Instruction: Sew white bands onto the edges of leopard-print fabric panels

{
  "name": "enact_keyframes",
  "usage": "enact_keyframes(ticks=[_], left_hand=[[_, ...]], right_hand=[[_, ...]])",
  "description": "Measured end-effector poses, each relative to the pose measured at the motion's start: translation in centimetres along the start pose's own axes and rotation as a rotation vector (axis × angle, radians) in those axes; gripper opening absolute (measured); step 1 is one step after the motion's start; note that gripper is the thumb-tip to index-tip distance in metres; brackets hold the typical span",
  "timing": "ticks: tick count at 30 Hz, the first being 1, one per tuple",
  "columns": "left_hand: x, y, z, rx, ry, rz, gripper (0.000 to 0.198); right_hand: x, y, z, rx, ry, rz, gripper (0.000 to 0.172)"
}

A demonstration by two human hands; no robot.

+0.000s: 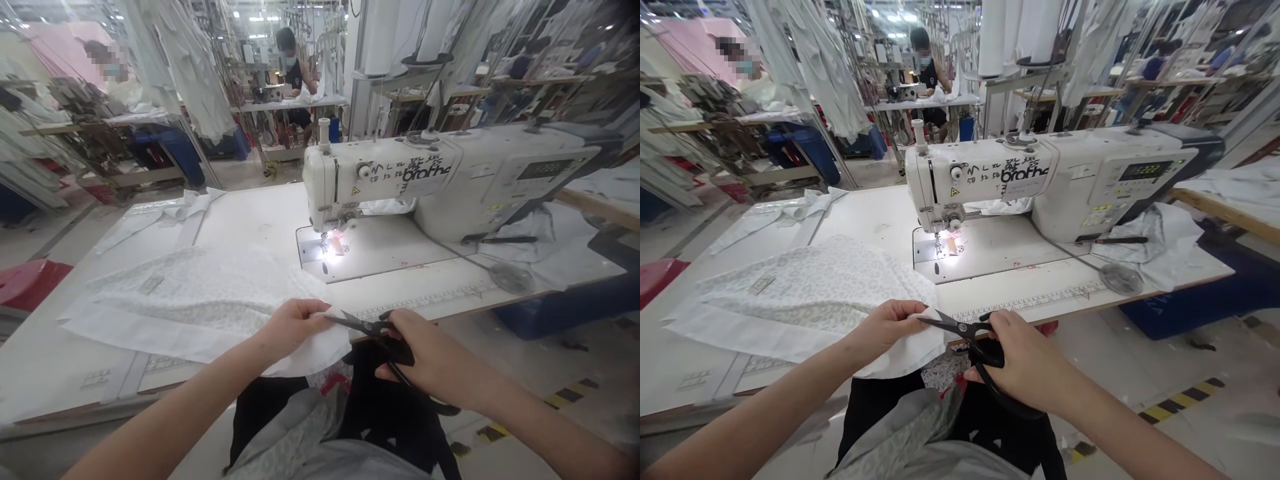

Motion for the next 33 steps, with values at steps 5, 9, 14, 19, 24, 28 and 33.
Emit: enact_keyframes(ticks=[5,9,14,19,24,28,33], left_hand=[[-0.4,0.3,-0.1,-0.004,0.041,-0.070,0.030],[-0.3,0.7,-1.1,-0.066,0.109,-0.099,0.030],[0.2,1.3,-2.8,-0.194,0.210,-0.014,0.025],[-0.4,1.5,-3.6,-0.138,0.087,0.042,0.025],[-0.9,0.5,-3.5,-0.025,0.075,0.129,0.021],[-0.3,0.9,-3.2,0.028,0.008,0.184,0.020],[0.8,4.6,-2.0,0.275,-0.498,0.277,0.022]], right_hand=[[-0.2,-0.1,0.8,0.009,0.133,0.030,0.039],[1.6,-1.0,0.0,0.041,0.141,0.073,0.040],[7.6,-3.8,-4.6,0.298,0.227,0.206,0.028],[7.9,-4.7,-5.7,0.523,0.350,0.057,0.022],[-0.8,-4.7,0.1,0.352,-0.099,-0.256,0.013],[-5.3,-5.3,2.9,0.281,-0.527,-0.283,0.011],[-7.2,-4.4,3.5,0.022,-0.981,-0.301,0.018]])
Point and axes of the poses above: each hand's wrist, its own y-axis away from the middle knuckle, its own z-axis out of the palm, x = y × z, the point moved 3 cm from there along -y, towards the middle knuckle, and after that the axes turned 8 degrees about -x, right-handed, at the moved point
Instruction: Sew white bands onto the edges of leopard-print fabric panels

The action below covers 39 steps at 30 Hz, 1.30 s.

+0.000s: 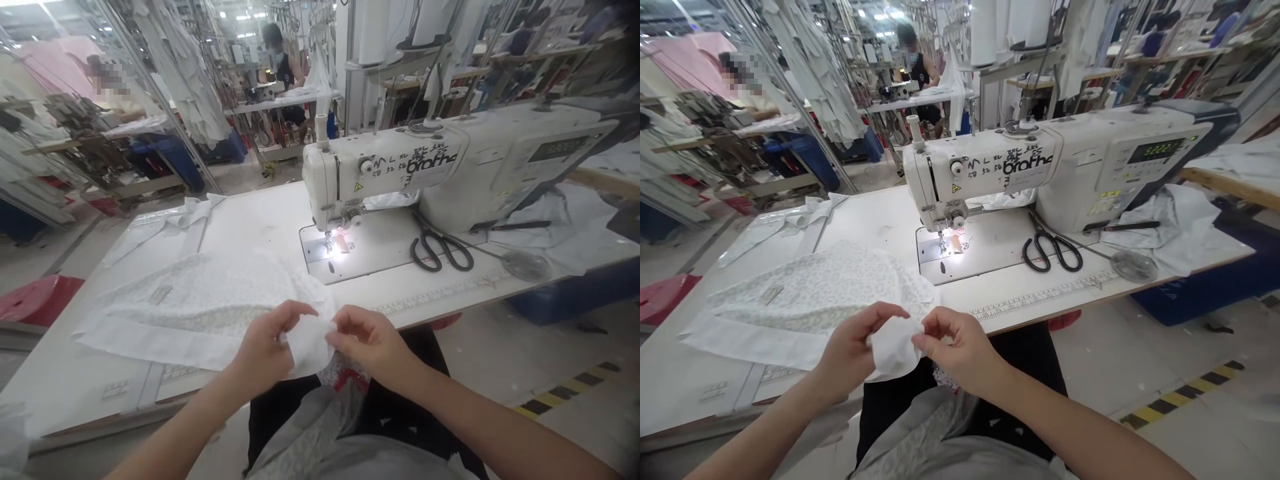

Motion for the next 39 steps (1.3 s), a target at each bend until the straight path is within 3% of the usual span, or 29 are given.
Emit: enact_keyframes(ticks=[3,5,7,9,10,12,15,22,25,28,31,34,39], left_hand=[[1.8,2.1,-0.3,0.202,-0.307,0.178,0.040],[2.9,2.9,-0.4,0.389,-0.487,0.382,0.051],[3.9,3.6,-0.2,0.563,-0.676,0.646,0.048],[4.6,3.7,0.3,0.594,-0.829,0.847,0.038],[4.8,3.6,0.6,0.536,-0.857,0.886,0.035],[5.1,3.0,1.0,0.332,-0.776,0.840,0.034],[5.4,2.2,1.5,0.078,-0.443,0.642,0.031],[5.8,3.7,2.1,-0.031,0.039,0.349,0.014],[6.8,5.5,3.1,-0.156,0.330,0.331,0.009],[7.5,6.9,4.8,-0.293,0.633,0.338,0.008],[6.3,7.0,6.4,-0.230,0.762,0.225,0.004],[4.1,6.5,6.8,-0.098,0.697,0.146,0.004],[1.4,6.0,5.4,0.276,0.356,0.048,0.011]], right_hand=[[-0.6,1.2,0.8,-0.054,-0.198,0.009,0.022],[-0.9,1.9,1.1,-0.029,-0.207,-0.048,0.020],[-1.2,2.5,1.3,-0.004,-0.171,-0.122,0.015],[-1.4,3.1,1.3,0.014,-0.095,-0.193,0.014],[-1.4,3.3,1.2,0.027,-0.037,-0.227,0.015],[-1.6,3.9,0.9,0.065,0.095,-0.279,0.017],[-1.8,4.5,0.6,0.098,0.247,-0.296,0.017],[-3.9,5.6,0.1,0.072,0.302,-0.268,0.008],[-3.9,5.8,0.8,-0.168,-0.007,-0.163,0.005],[-2.2,5.4,2.0,-0.474,-0.440,0.033,0.033],[0.4,4.4,2.3,-0.558,-0.505,0.248,0.049],[1.9,3.5,1.5,-0.500,-0.355,0.302,0.041],[0.2,4.1,1.2,-0.050,0.023,0.079,0.022]])
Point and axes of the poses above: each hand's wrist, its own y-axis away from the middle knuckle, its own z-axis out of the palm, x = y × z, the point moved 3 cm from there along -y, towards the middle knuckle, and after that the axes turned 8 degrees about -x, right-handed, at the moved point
